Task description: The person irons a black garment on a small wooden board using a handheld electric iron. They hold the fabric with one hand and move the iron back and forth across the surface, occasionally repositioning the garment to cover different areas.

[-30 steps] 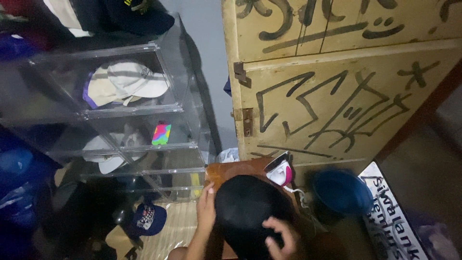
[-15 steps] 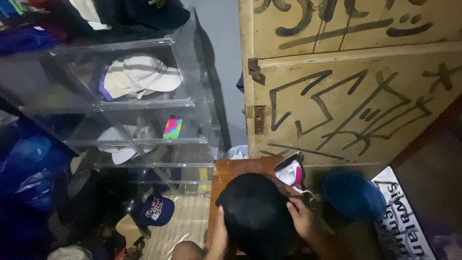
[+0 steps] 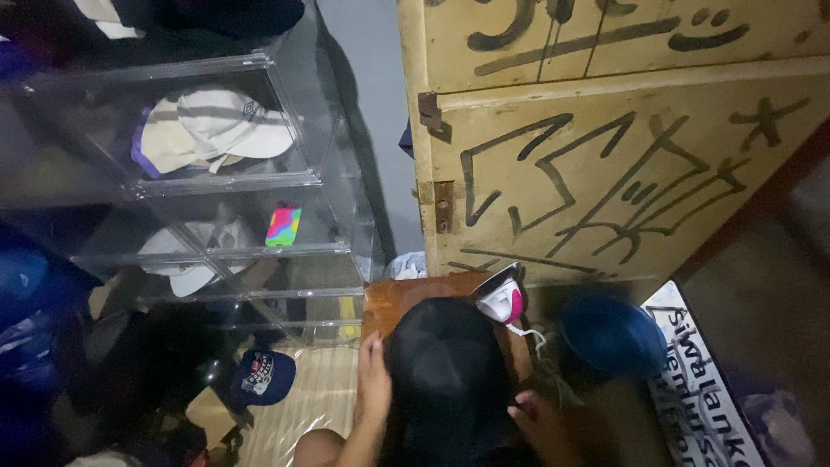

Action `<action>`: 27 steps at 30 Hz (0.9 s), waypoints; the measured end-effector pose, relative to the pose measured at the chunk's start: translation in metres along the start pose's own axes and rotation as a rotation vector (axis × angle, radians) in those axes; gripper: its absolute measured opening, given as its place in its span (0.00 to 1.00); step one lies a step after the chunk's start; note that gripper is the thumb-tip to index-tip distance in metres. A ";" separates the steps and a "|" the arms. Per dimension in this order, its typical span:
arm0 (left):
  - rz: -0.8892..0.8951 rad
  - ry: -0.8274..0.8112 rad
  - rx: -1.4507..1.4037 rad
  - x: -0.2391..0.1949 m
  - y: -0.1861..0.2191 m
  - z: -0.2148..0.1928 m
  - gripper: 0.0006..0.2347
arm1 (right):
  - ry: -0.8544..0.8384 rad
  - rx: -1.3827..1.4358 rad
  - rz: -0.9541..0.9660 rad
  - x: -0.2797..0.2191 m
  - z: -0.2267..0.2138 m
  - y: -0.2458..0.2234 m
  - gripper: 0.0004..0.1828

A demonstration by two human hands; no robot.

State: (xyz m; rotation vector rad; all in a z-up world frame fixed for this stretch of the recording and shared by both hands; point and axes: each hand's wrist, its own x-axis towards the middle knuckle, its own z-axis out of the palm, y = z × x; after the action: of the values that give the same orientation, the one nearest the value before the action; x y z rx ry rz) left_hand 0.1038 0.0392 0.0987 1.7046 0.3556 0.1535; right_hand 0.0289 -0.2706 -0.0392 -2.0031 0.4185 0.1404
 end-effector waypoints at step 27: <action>-0.089 -0.350 0.845 -0.080 -0.054 -0.043 0.39 | 0.007 -0.205 0.402 -0.048 -0.040 -0.058 0.25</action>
State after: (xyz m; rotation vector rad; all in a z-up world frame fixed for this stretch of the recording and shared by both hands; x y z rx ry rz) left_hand 0.0074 0.0606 0.0608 2.4867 0.2418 -0.4166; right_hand 0.0012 -0.2721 0.0416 -2.0968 0.8380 0.4418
